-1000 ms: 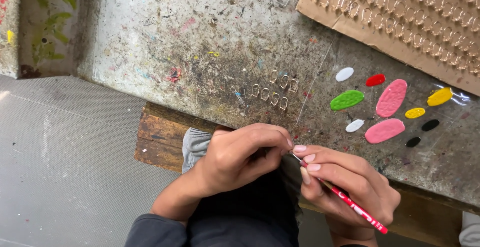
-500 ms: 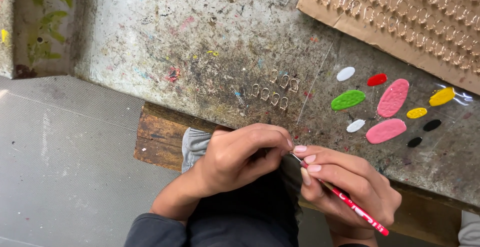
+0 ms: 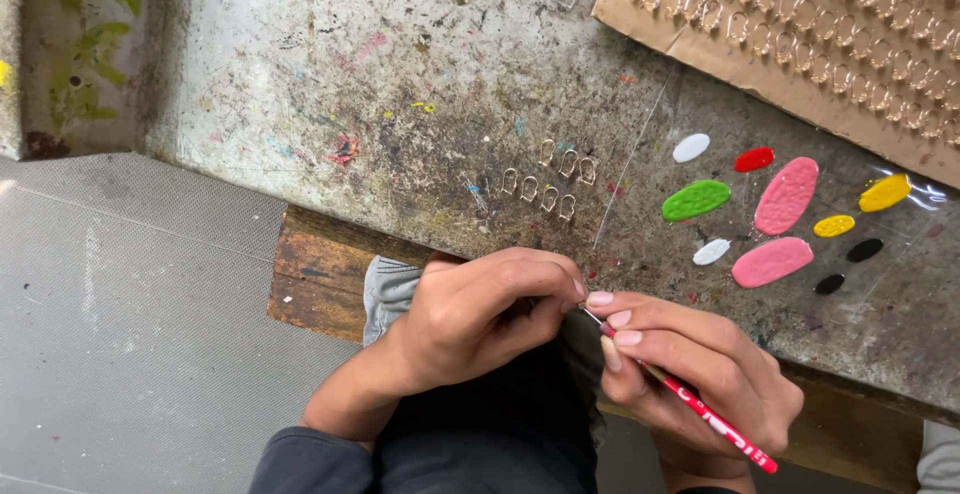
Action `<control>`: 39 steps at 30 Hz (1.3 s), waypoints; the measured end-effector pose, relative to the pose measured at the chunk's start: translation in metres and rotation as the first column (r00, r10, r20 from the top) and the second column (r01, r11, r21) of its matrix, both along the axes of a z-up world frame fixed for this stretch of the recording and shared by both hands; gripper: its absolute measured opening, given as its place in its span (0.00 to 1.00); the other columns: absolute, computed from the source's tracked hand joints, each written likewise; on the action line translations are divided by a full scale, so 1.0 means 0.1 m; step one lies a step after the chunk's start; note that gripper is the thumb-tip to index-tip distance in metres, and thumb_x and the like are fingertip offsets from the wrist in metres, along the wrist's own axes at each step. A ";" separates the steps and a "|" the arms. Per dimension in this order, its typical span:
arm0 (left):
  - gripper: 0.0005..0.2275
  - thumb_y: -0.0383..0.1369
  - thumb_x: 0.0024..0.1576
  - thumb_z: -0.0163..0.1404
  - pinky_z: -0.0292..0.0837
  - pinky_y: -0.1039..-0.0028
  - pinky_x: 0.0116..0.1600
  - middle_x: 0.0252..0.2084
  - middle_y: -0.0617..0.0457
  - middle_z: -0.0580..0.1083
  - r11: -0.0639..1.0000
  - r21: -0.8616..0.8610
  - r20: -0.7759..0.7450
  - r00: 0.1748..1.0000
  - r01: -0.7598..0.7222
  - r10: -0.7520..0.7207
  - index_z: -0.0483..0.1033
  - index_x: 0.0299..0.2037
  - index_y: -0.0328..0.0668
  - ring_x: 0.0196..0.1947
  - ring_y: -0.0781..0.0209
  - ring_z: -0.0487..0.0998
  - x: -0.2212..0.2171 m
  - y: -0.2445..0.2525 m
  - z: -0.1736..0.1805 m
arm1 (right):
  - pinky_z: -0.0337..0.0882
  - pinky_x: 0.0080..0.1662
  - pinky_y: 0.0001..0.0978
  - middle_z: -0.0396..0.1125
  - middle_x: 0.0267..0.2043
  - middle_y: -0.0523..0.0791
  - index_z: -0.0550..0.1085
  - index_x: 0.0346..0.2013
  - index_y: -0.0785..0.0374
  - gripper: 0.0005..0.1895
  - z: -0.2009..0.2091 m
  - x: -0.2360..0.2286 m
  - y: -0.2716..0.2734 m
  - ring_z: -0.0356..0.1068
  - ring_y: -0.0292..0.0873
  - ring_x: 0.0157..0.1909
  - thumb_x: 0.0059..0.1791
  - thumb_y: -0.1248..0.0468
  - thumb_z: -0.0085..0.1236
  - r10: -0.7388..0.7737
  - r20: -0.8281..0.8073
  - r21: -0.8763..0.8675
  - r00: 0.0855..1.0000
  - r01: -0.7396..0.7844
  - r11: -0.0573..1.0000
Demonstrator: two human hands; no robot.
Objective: Applying paint to small jewelry components using a precision paint pen on a workshop bench.
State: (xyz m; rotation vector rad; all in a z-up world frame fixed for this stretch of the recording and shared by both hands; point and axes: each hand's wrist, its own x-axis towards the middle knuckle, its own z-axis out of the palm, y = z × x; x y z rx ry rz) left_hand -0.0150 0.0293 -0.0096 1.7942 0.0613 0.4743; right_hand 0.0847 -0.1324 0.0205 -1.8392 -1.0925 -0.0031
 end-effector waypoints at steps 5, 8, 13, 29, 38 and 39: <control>0.02 0.22 0.65 0.49 0.79 0.77 0.46 0.43 0.48 0.78 1.000 -0.002 -0.001 1.000 0.001 -0.001 0.72 0.45 0.34 0.42 0.58 0.84 0.00 0.00 0.00 | 0.85 0.41 0.27 0.73 0.32 0.52 0.71 0.31 0.65 0.04 0.00 -0.01 0.00 0.82 0.46 0.34 0.49 0.68 0.56 -0.003 -0.005 -0.003 1.000 0.003 1.000; 0.03 0.21 0.65 0.49 0.79 0.76 0.47 0.43 0.48 0.78 1.000 -0.002 0.000 1.000 0.004 -0.004 0.71 0.46 0.34 0.42 0.58 0.84 0.00 -0.01 -0.01 | 0.84 0.42 0.27 0.74 0.33 0.51 0.72 0.32 0.65 0.03 0.01 0.00 0.00 0.82 0.45 0.35 0.50 0.68 0.56 -0.002 -0.002 -0.011 1.000 0.002 1.000; 0.02 0.21 0.65 0.48 0.79 0.76 0.46 0.43 0.47 0.78 1.000 -0.005 0.004 1.000 0.004 -0.004 0.71 0.45 0.33 0.42 0.57 0.84 0.00 0.00 0.00 | 0.84 0.41 0.27 0.73 0.32 0.52 0.71 0.31 0.65 0.04 -0.01 0.00 -0.01 0.82 0.47 0.35 0.49 0.68 0.56 0.007 -0.005 0.007 1.000 -0.007 1.000; 0.04 0.21 0.63 0.50 0.80 0.78 0.43 0.42 0.48 0.79 0.999 0.020 0.020 0.999 -0.032 0.032 0.71 0.45 0.36 0.41 0.58 0.85 0.05 -0.07 0.01 | 0.90 0.42 0.32 0.64 0.43 0.50 0.64 0.44 0.59 0.12 -0.14 -0.01 -0.39 0.80 0.51 0.37 0.51 0.71 0.57 0.064 -0.043 0.225 0.997 -0.053 0.973; 0.07 0.18 0.59 0.54 0.77 0.84 0.34 0.40 0.47 0.80 0.994 0.060 0.003 0.996 -0.093 0.093 0.71 0.42 0.38 0.37 0.63 0.84 0.10 -0.16 0.02 | 0.77 0.35 0.44 0.60 0.36 0.57 0.62 0.40 0.68 0.14 -0.53 0.39 -1.15 0.66 0.54 0.30 0.53 0.68 0.62 -0.513 0.163 0.401 0.843 0.418 0.815; 0.07 0.18 0.58 0.54 0.75 0.85 0.32 0.39 0.48 0.80 0.993 0.048 -0.012 0.994 -0.105 0.106 0.71 0.41 0.39 0.35 0.66 0.84 0.10 -0.17 0.02 | 0.72 0.39 0.45 0.60 0.35 0.57 0.63 0.38 0.69 0.15 -0.55 0.44 -1.26 0.65 0.55 0.33 0.54 0.66 0.63 -0.592 0.206 0.409 0.779 0.481 0.776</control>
